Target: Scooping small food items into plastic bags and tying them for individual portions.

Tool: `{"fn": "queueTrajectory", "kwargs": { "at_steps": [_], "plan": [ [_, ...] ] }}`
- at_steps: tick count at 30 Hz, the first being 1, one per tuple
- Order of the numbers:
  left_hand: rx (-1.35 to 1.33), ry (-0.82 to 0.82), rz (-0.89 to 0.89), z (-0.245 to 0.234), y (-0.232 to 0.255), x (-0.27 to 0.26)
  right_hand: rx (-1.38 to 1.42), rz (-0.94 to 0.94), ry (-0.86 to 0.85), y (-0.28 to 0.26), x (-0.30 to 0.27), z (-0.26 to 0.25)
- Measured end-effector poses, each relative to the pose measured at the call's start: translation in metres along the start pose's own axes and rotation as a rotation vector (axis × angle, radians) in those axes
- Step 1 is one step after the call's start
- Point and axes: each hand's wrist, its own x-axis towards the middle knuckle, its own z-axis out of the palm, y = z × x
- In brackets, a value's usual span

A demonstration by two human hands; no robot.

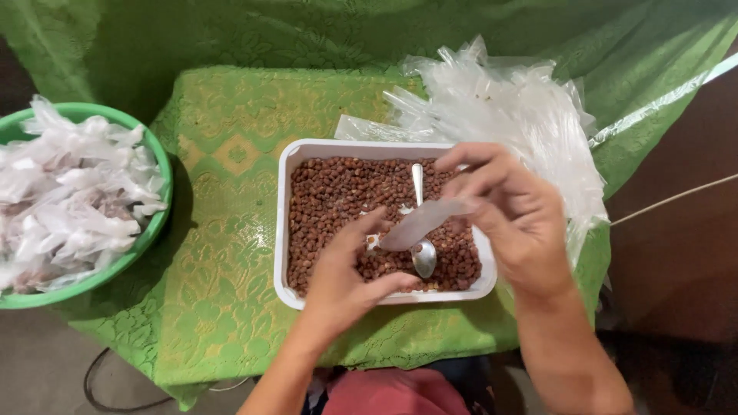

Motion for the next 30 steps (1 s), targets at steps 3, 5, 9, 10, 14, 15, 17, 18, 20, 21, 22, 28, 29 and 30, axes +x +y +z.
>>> {"fn": "queueTrajectory", "kwargs": {
  "at_steps": [3, 5, 9, 10, 14, 15, 17, 18, 20, 21, 22, 28, 29, 30],
  "plan": [
    [0.037, -0.033, 0.038, 0.027, 0.008, 0.019, 0.174, 0.043, 0.061, -0.01, 0.004, 0.013],
    [-0.038, -0.064, 0.004, 0.037, -0.005, 0.019, 0.226, 0.005, 0.14, 0.001, 0.004, 0.001],
    [-0.216, -0.05, 0.001, 0.035, -0.012, 0.015, -0.16, 0.192, 0.16, 0.031, -0.003, -0.005],
    [-0.207, -0.042, 0.008, 0.035, -0.012, 0.015, -0.153, 0.18, 0.157, 0.041, -0.01, 0.0],
    [-0.004, -0.149, -0.042, 0.035, -0.018, 0.015, -0.154, 0.314, -0.234, 0.078, -0.031, 0.023],
    [0.07, -0.189, 0.074, 0.036, -0.021, 0.013, -0.117, 0.165, -0.327, 0.086, -0.038, 0.031],
    [0.162, -0.259, -0.119, 0.033, -0.001, 0.009, -0.021, 0.288, -0.255, 0.082, -0.03, 0.033],
    [0.257, -0.324, -0.303, 0.03, 0.01, 0.009, 0.069, 0.399, -0.18, 0.079, -0.023, 0.033],
    [0.31, -0.303, -0.229, 0.031, -0.005, 0.007, 0.11, 0.274, -0.107, 0.071, -0.007, 0.008],
    [0.356, -0.287, -0.166, 0.032, -0.013, 0.003, 0.153, 0.161, -0.036, 0.068, -0.002, -0.004],
    [0.354, -0.286, -0.168, 0.031, -0.011, 0.006, 0.153, 0.163, -0.038, 0.067, -0.001, -0.01],
    [0.488, -0.072, 0.052, 0.014, -0.017, 0.035, -0.418, 0.2, 0.224, 0.097, -0.046, -0.028],
    [0.514, 0.031, 0.133, 0.007, 0.0, 0.04, -0.262, 0.261, 0.283, 0.101, -0.061, -0.022],
    [0.54, 0.134, 0.214, 0.001, 0.017, 0.046, -0.106, 0.322, 0.341, 0.105, -0.076, -0.017]
  ]
}}
